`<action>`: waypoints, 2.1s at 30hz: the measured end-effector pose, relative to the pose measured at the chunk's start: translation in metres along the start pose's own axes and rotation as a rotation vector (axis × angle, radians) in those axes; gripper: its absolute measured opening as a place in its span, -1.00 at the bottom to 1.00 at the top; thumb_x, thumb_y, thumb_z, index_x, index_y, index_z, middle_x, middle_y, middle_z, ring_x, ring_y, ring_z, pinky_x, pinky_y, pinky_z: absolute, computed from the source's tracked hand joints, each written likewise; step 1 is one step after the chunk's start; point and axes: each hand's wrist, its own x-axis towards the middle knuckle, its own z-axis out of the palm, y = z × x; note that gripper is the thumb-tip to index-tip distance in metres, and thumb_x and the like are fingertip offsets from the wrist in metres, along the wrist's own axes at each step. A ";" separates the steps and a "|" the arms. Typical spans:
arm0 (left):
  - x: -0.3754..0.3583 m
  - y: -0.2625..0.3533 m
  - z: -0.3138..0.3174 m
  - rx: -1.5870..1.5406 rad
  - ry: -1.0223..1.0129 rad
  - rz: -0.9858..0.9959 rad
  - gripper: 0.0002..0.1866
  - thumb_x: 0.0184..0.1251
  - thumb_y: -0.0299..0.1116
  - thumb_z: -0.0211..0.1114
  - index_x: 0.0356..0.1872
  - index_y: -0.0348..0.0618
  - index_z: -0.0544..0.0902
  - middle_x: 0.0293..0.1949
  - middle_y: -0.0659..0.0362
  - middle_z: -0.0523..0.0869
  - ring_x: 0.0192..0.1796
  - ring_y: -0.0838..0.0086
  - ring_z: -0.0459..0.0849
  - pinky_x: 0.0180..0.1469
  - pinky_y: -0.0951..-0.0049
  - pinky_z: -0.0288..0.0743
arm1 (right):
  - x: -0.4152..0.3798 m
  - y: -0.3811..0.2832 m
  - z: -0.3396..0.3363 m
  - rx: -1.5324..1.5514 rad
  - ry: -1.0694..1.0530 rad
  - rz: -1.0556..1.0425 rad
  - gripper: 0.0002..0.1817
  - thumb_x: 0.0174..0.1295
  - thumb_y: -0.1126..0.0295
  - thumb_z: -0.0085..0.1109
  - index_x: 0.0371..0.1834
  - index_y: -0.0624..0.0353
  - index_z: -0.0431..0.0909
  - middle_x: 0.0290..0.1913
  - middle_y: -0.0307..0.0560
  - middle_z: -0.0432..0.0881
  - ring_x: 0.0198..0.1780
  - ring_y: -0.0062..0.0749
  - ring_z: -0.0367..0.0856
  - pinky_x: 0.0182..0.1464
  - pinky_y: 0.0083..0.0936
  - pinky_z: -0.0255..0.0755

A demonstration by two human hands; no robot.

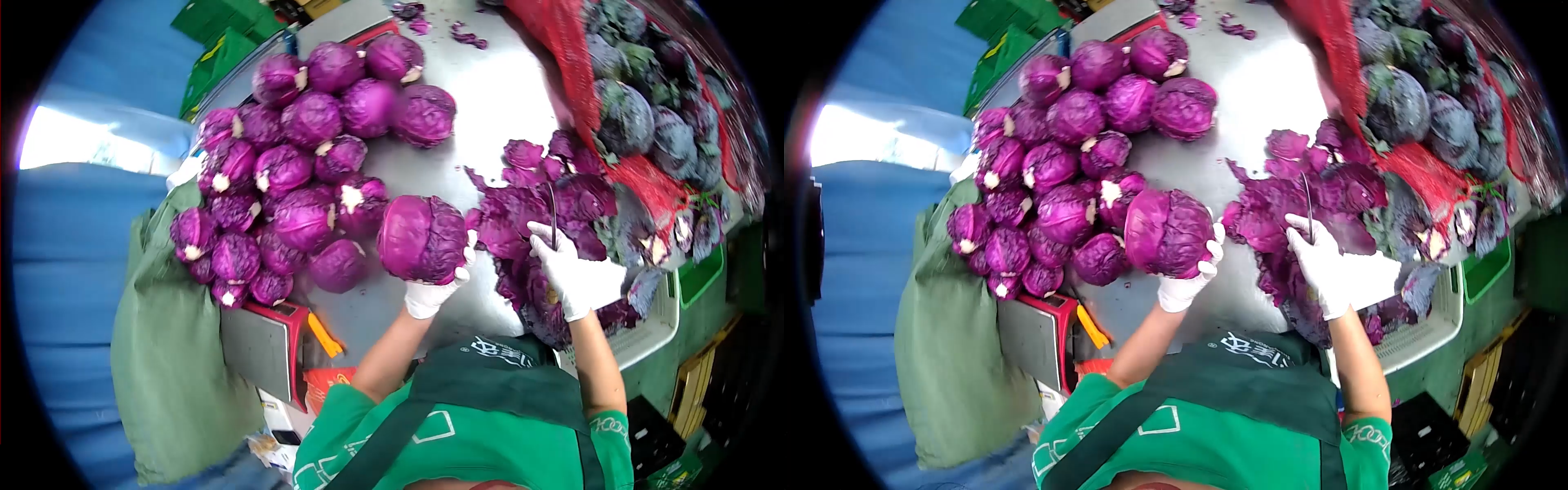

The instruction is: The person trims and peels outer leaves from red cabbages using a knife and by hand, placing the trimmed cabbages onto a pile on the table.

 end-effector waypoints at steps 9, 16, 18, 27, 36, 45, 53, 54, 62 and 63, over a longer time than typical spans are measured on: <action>-0.013 0.004 0.008 -0.158 -0.292 -0.065 -0.28 0.31 0.03 0.29 0.46 0.11 0.33 0.35 -0.06 0.38 0.22 0.12 0.46 0.10 0.08 0.48 | 0.009 0.015 0.041 -1.001 0.099 -0.302 -0.14 0.04 0.06 0.52 0.46 -0.05 0.38 0.47 0.25 0.24 0.34 0.17 0.43 0.24 -0.13 0.49; -0.087 0.034 0.082 1.302 0.031 1.087 -0.29 0.33 0.04 0.28 0.42 -0.03 0.34 0.40 0.15 0.41 0.42 0.27 0.43 0.44 0.10 0.33 | 0.015 0.039 -0.005 -1.020 0.166 -0.371 -0.14 0.05 0.11 0.52 0.48 -0.11 0.36 0.46 0.13 0.27 0.33 0.16 0.42 0.26 -0.11 0.45; -0.110 0.035 0.137 0.984 0.178 1.173 -0.34 0.34 -0.06 0.26 0.40 -0.10 0.34 0.35 0.12 0.48 0.37 0.28 0.48 0.44 0.15 0.35 | 0.012 0.045 -0.023 -1.042 0.178 -0.327 -0.14 0.06 0.12 0.52 0.48 -0.13 0.36 0.47 0.12 0.25 0.35 0.14 0.42 0.26 -0.12 0.45; -0.162 0.129 0.237 2.611 1.256 1.923 -0.06 -0.13 -0.02 0.65 0.33 -0.11 0.42 0.19 -0.07 0.47 0.26 0.01 0.47 0.36 0.08 0.37 | -0.001 0.038 -0.047 -1.094 0.182 -0.157 -0.11 0.07 0.12 0.52 0.52 -0.21 0.32 0.54 0.02 0.17 0.42 0.04 0.37 0.28 -0.14 0.48; -0.190 0.167 0.264 2.732 0.935 1.444 -0.33 0.25 -0.23 0.50 0.32 -0.33 0.48 0.31 -0.06 0.55 0.37 0.21 0.49 0.44 0.27 0.29 | -0.007 0.071 -0.086 -1.056 0.309 -0.340 -0.15 0.07 0.18 0.51 0.49 -0.09 0.36 0.46 0.21 0.25 0.40 0.15 0.35 0.36 -0.12 0.37; -0.165 0.107 0.216 2.957 1.129 2.410 -0.47 0.34 -0.25 0.43 0.23 -0.32 0.54 0.16 -0.08 0.63 0.23 0.01 0.55 0.33 0.10 0.36 | -0.120 0.155 -0.246 -0.944 0.923 0.162 -0.20 0.15 -0.05 0.45 0.44 -0.02 0.43 0.34 0.16 0.39 0.26 0.00 0.51 0.27 -0.23 0.44; 0.076 0.010 0.049 2.943 -0.055 0.702 -0.33 0.15 -0.36 0.48 0.31 -0.25 0.46 0.32 -0.10 0.44 0.42 0.02 0.36 0.48 0.08 0.16 | -0.138 0.211 -0.251 -0.383 1.156 0.106 -0.58 0.26 0.34 0.35 0.11 0.37 0.60 -0.01 -0.01 0.69 -0.16 -0.38 0.64 -0.02 -0.49 0.53; 0.110 0.018 0.027 2.943 -0.113 0.589 -0.30 0.18 -0.31 0.48 0.35 -0.22 0.43 0.40 -0.15 0.36 0.49 -0.04 0.26 0.50 0.10 0.14 | -0.130 0.186 -0.229 -0.294 1.109 0.111 -0.61 0.25 0.35 0.34 0.08 0.36 0.63 0.00 0.00 0.67 -0.18 -0.41 0.62 -0.05 -0.48 0.53; 0.306 -0.012 -0.081 3.113 0.198 0.299 -0.19 0.28 0.21 0.25 0.48 0.05 0.35 0.54 -0.12 0.21 0.60 -0.05 0.07 0.55 -0.24 -0.15 | -0.113 0.122 -0.209 -0.070 0.949 0.061 -0.71 0.35 0.47 0.25 0.10 0.28 0.60 -0.09 -0.22 0.67 -0.31 -0.64 0.51 -0.14 -0.63 0.49; 0.308 -0.034 -0.101 2.986 -0.068 0.504 -0.25 0.24 0.11 0.29 0.39 -0.05 0.43 0.41 -0.14 0.38 0.47 -0.07 0.29 0.49 -0.18 0.08 | -0.104 0.119 -0.219 -0.056 0.965 0.017 -0.72 0.36 0.47 0.24 0.11 0.27 0.60 -0.13 -0.22 0.67 -0.31 -0.65 0.50 -0.16 -0.62 0.48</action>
